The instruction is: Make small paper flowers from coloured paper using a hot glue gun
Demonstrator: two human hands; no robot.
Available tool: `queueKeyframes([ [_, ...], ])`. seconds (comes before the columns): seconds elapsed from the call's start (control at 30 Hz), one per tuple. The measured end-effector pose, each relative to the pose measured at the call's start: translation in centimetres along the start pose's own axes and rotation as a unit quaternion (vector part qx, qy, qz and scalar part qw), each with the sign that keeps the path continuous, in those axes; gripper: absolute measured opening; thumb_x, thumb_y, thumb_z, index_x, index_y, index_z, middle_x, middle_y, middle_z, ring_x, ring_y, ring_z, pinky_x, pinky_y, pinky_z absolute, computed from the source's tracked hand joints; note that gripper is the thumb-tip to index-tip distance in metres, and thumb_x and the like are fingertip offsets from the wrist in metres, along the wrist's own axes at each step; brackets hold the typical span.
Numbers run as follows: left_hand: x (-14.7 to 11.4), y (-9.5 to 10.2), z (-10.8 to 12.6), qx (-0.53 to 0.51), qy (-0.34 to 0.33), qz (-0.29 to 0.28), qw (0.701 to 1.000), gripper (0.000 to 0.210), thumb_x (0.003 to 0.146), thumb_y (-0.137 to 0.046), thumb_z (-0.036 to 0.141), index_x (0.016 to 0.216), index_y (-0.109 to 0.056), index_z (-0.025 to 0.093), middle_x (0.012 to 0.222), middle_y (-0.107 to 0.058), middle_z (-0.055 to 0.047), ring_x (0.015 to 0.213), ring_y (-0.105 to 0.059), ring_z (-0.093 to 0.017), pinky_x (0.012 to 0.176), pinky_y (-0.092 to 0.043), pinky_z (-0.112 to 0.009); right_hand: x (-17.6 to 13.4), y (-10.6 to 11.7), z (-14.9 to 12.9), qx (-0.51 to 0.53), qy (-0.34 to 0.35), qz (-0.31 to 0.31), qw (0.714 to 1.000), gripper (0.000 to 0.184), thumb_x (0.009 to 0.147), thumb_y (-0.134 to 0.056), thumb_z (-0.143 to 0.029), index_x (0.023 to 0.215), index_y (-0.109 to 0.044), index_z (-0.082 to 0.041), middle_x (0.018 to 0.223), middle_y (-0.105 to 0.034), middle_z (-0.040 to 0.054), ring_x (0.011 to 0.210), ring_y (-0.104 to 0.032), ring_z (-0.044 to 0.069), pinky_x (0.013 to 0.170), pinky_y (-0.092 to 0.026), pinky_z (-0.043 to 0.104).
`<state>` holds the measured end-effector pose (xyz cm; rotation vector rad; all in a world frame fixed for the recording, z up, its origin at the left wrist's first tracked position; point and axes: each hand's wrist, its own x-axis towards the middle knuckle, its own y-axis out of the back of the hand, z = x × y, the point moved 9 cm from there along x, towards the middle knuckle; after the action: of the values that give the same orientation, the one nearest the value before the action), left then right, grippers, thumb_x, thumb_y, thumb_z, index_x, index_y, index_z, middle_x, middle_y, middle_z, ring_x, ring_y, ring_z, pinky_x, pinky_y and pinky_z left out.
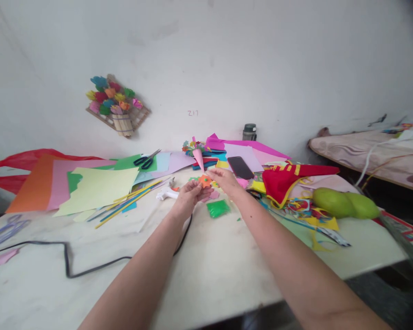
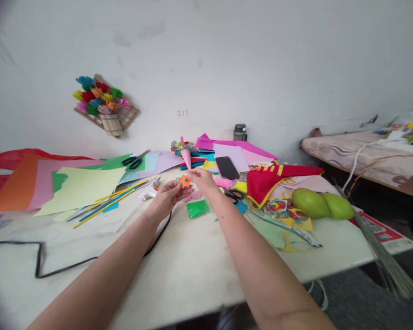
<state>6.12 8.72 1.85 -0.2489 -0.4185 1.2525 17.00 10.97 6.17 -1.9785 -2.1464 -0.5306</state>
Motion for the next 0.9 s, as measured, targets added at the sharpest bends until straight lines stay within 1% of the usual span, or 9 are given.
queueKeyframes([
  [0.07,0.0,-0.1,0.0,0.009,0.001,-0.007,1.0,0.02,0.07,-0.065,0.023,0.074,-0.048,0.013,0.079,-0.068,-0.01,0.077,-0.065,-0.021,0.073,-0.05,-0.034,-0.2,-0.5,0.7,0.022,-0.039,-0.036,0.998,0.031,0.067,-0.056,-0.044,0.066,-0.062,-0.013,0.061,-0.057,0.0001,0.055,-0.048,0.009,0.054,-0.037,0.023],
  [0.13,0.0,-0.1,0.0,0.018,0.002,-0.01,1.0,0.021,0.069,-0.065,0.024,0.074,-0.048,0.013,0.078,-0.068,-0.01,0.075,-0.066,-0.021,0.071,-0.051,-0.034,-0.3,-0.8,1.1,0.04,-0.061,-0.055,0.996,0.032,0.065,-0.058,-0.044,0.061,-0.06,-0.013,0.056,-0.054,-0.001,0.051,-0.044,0.008,0.051,-0.034,0.022],
  [0.27,0.0,-0.1,-0.1,0.035,0.005,-0.012,0.999,0.022,0.069,-0.065,0.026,0.076,-0.05,0.012,0.077,-0.068,-0.011,0.072,-0.066,-0.021,0.069,-0.052,-0.033,-0.2,-0.8,1.7,0.058,-0.088,-0.054,0.993,0.029,0.06,-0.063,-0.042,0.061,-0.06,-0.013,0.052,-0.051,-0.0029,0.047,-0.04,0.006,0.047,-0.029,0.022],
  [0.37,0.1,-0.1,0.0,0.049,0.005,-0.011,0.999,0.023,0.068,-0.066,0.027,0.078,-0.05,0.012,0.076,-0.068,-0.011,0.068,-0.066,-0.021,0.064,-0.052,-0.032,-0.3,-1.1,1.9,0.067,-0.103,-0.06,0.991,0.027,0.058,-0.064,-0.04,0.06,-0.059,-0.013,0.049,-0.05,-0.0037,0.045,-0.039,0.006,0.046,-0.029,0.022],
  [0.57,0.0,-0.3,0.1,0.058,0.004,-0.017,0.998,0.023,0.067,-0.067,0.027,0.077,-0.052,0.011,0.077,-0.068,-0.01,0.067,-0.066,-0.019,0.063,-0.053,-0.03,-0.2,-1.2,2.2,0.068,-0.105,-0.051,0.991,0.025,0.057,-0.065,-0.037,0.063,-0.062,-0.013,0.049,-0.052,-0.0027,0.043,-0.038,0.005,0.043,-0.028,0.021],
  [0.7,0.0,-0.2,0.1,0.056,0.006,-0.014,0.998,0.021,0.068,-0.066,0.026,0.076,-0.054,0.011,0.074,-0.067,-0.009,0.066,-0.065,-0.018,0.064,-0.053,-0.03,-0.1,-1.1,2.4,0.044,-0.091,-0.04,0.994,0.025,0.057,-0.065,-0.037,0.059,-0.059,-0.013,0.047,-0.051,-0.0029,0.042,-0.038,0.006,0.043,-0.028,0.021],
  [0.8,0.0,-0.1,0.0,0.06,0.008,-0.014,0.998,0.019,0.069,-0.065,0.025,0.075,-0.055,0.011,0.074,-0.067,-0.009,0.067,-0.065,-0.018,0.066,-0.053,-0.03,-0.2,-1.2,2.0,0.025,-0.076,-0.047,0.996,0.028,0.058,-0.064,-0.039,0.055,-0.056,-0.013,0.047,-0.051,-0.0033,0.043,-0.039,0.006,0.045,-0.03,0.021],
  [0.9,0.0,0.1,0.0,0.058,0.009,-0.004,0.998,0.016,0.07,-0.064,0.023,0.073,-0.054,0.011,0.074,-0.067,-0.009,0.067,-0.065,-0.018,0.066,-0.053,-0.031,-0.3,-1.2,1.4,0.026,-0.074,-0.049,0.996,0.033,0.062,-0.061,-0.045,0.055,-0.055,-0.013,0.047,-0.049,-0.0031,0.044,-0.04,0.006,0.046,-0.03,0.021],
])
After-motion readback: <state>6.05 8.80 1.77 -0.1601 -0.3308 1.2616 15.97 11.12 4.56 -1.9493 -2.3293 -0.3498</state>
